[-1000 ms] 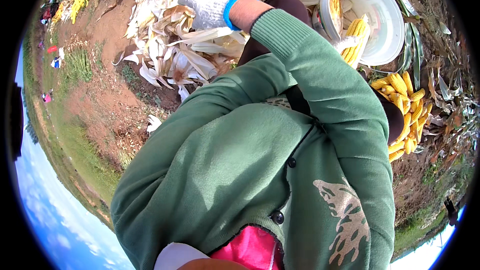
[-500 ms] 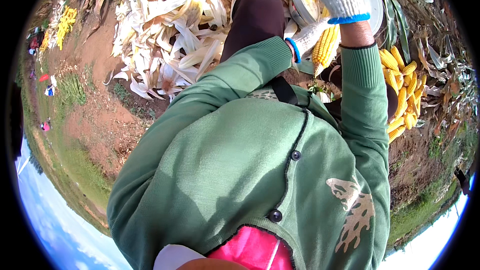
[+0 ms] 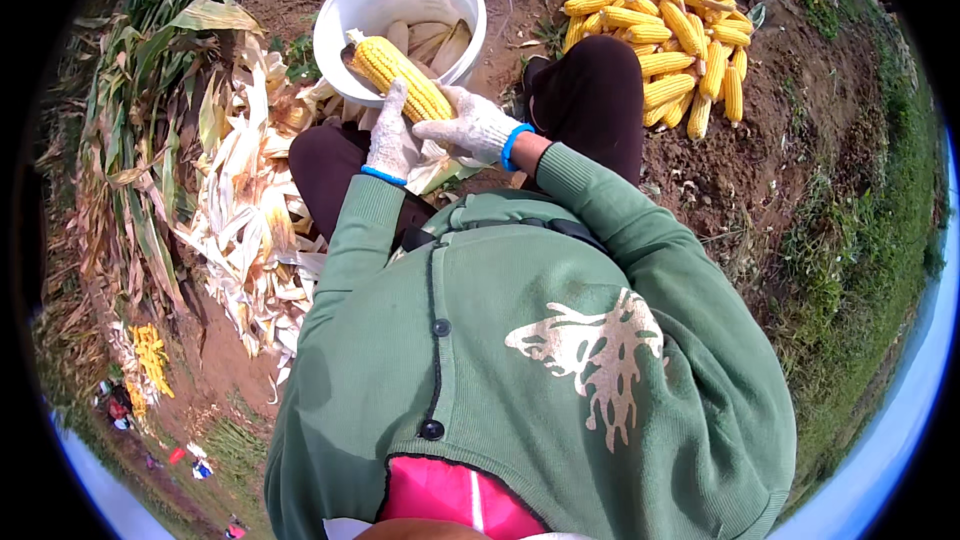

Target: The person sits on the ground and shucks corn cobs by hand, removing the husks and silk. The shucked corn is placed in a white bucket, and the discarded husks are dropped to the side.

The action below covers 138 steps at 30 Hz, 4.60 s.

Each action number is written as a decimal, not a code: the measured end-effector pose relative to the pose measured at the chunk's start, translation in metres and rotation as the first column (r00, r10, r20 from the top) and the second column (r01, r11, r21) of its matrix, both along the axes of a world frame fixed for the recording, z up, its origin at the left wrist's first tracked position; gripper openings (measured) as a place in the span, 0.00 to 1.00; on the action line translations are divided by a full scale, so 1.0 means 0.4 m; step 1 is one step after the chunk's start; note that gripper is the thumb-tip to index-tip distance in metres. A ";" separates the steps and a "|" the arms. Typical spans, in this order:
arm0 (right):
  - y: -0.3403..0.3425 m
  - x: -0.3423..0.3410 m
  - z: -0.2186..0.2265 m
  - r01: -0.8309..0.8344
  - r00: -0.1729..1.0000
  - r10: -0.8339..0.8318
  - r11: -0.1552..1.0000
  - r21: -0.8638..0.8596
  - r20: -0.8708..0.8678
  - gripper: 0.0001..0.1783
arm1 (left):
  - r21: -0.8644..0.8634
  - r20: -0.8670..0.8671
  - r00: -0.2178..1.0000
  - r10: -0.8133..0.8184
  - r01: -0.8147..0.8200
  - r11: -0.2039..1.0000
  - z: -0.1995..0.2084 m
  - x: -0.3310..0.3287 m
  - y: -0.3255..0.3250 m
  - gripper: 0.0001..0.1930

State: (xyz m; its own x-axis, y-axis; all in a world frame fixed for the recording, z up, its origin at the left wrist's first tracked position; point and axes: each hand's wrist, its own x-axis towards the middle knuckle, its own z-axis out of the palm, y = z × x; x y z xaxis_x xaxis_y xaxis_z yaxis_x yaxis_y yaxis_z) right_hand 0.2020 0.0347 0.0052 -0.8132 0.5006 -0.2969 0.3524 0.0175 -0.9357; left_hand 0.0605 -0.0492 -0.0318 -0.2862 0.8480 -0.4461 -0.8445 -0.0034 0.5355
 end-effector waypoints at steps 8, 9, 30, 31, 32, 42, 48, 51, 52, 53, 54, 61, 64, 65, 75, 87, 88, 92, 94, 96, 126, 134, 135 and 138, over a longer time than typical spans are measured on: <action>0.017 0.038 0.118 0.129 0.960 -0.258 0.753 -0.646 -0.108 0.23 | -0.021 -0.392 0.912 -0.119 0.120 0.993 0.100 0.020 -0.043 0.33; 0.043 0.064 0.138 0.156 0.948 -0.305 0.694 -0.702 -0.091 0.22 | 0.041 -0.437 0.888 -0.139 0.174 0.984 0.115 0.021 -0.039 0.32; 0.241 0.923 -0.021 0.667 0.041 -0.945 -0.214 -0.713 0.323 0.20 | 0.131 0.089 0.996 -0.005 -0.006 0.991 0.126 -0.003 -0.135 0.30; 0.267 0.927 -0.016 0.670 0.036 -0.960 -0.182 -0.720 0.276 0.20 | 0.137 0.087 0.996 -0.007 -0.005 0.991 0.132 -0.004 -0.130 0.30; 0.321 0.974 -0.052 0.698 0.027 -0.975 -0.141 -0.702 0.222 0.23 | 0.146 0.091 0.995 -0.027 0.013 0.989 0.134 -0.007 -0.123 0.30; 0.694 1.048 0.023 0.978 0.147 -0.967 0.174 0.118 0.207 0.28 | 0.107 0.143 0.990 -0.011 -0.005 0.994 0.092 0.007 -0.148 0.29; 0.459 0.992 -0.364 0.697 0.353 -0.825 0.547 0.463 0.442 0.26 | 0.113 0.160 0.987 0.031 -0.050 0.992 0.089 -0.010 -0.169 0.30; 0.310 1.056 -0.456 0.652 0.315 -0.678 0.663 0.367 0.664 0.26 | 0.165 0.147 0.989 0.015 -0.040 0.985 0.099 -0.042 -0.162 0.31; 0.281 1.113 -0.494 0.730 0.273 -0.693 0.601 0.326 0.667 0.24 | 0.173 0.151 0.988 0.006 -0.032 0.984 0.100 -0.055 -0.156 0.31; 0.278 1.174 -0.512 0.794 0.226 -0.710 0.531 0.296 0.667 0.22 | 0.191 0.162 0.987 -0.001 -0.031 0.981 0.098 -0.067 -0.151 0.30; 0.291 1.224 -0.498 0.861 0.176 -0.733 0.438 0.257 0.658 0.20 | 0.206 0.199 0.980 0.000 -0.042 0.978 0.094 -0.075 -0.148 0.31; 0.422 0.993 -0.065 0.958 0.285 -0.920 0.262 -0.118 0.269 0.18 | 0.267 0.240 0.971 -0.005 -0.061 0.962 0.083 -0.086 -0.121 0.33; 0.455 0.790 0.179 0.911 0.411 -0.901 0.398 0.110 -0.136 0.23 | 0.266 0.263 0.965 -0.010 -0.063 0.962 0.077 -0.092 -0.114 0.32; 0.465 0.742 0.232 0.873 0.479 -0.839 0.422 0.245 -0.260 0.25 | 0.259 0.262 0.965 -0.005 -0.065 0.964 0.080 -0.095 -0.117 0.32; 0.621 0.453 0.139 0.325 0.936 -0.353 0.865 0.382 0.002 0.20 | -0.062 -0.142 0.990 0.005 -0.014 0.998 0.085 -0.090 -0.148 0.22; 0.515 0.703 0.226 0.366 0.294 -0.638 0.763 -0.533 -0.712 0.28 | -0.341 -0.444 0.828 -0.342 0.197 0.919 0.083 -0.017 -0.120 0.19; 0.489 0.714 0.149 0.123 0.154 -0.662 0.750 -0.650 -0.734 0.28 | -0.340 -0.453 0.818 -0.354 0.208 0.917 0.089 -0.014 -0.119 0.20; 0.417 0.823 -0.150 0.816 0.345 -0.761 0.532 0.224 0.549 0.21 | -0.364 -0.564 0.708 -0.425 0.248 0.897 0.086 -0.015 -0.141 0.20; 0.373 0.822 -0.146 0.841 0.305 -0.811 0.475 0.258 0.500 0.20 | -0.403 -0.649 0.584 -0.488 0.279 0.871 0.090 -0.011 -0.145 0.20; 0.370 0.825 -0.128 0.934 0.357 -0.835 0.315 -0.169 0.418 0.21 | -0.442 -0.724 0.454 -0.520 0.274 0.854 0.091 -0.002 -0.142 0.20; 0.441 0.323 0.184 0.912 0.390 -0.616 0.156 0.380 -0.684 0.12 | -0.911 -0.412 -0.312 -0.856 0.133 0.390 -0.055 0.028 -0.130 0.44; 0.412 0.089 0.193 0.752 0.575 -0.498 0.633 0.181 -0.649 0.13 | -0.642 -0.649 0.189 -0.737 0.386 0.663 0.056 -0.052 -0.081 0.26; 0.399 0.039 0.170 0.703 0.602 -0.505 0.702 0.112 -0.619 0.13 | -0.571 -0.700 0.242 -0.671 0.374 0.731 0.092 -0.066 -0.068 0.24; 0.394 -0.091 0.062 0.485 0.823 -0.382 0.858 0.169 -0.420 0.15 | -0.454 -0.753 0.395 -0.526 0.265 0.851 0.215 -0.158 -0.042 0.20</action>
State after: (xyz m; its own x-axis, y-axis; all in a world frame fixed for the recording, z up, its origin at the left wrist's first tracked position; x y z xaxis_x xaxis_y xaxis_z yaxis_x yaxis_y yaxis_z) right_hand 0.1656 0.1923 0.0300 -0.5146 0.8421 0.1614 0.0222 0.2012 -0.9793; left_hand -0.0027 -0.0659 0.0540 -0.2807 0.8807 -0.3816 0.1363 0.4302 0.8924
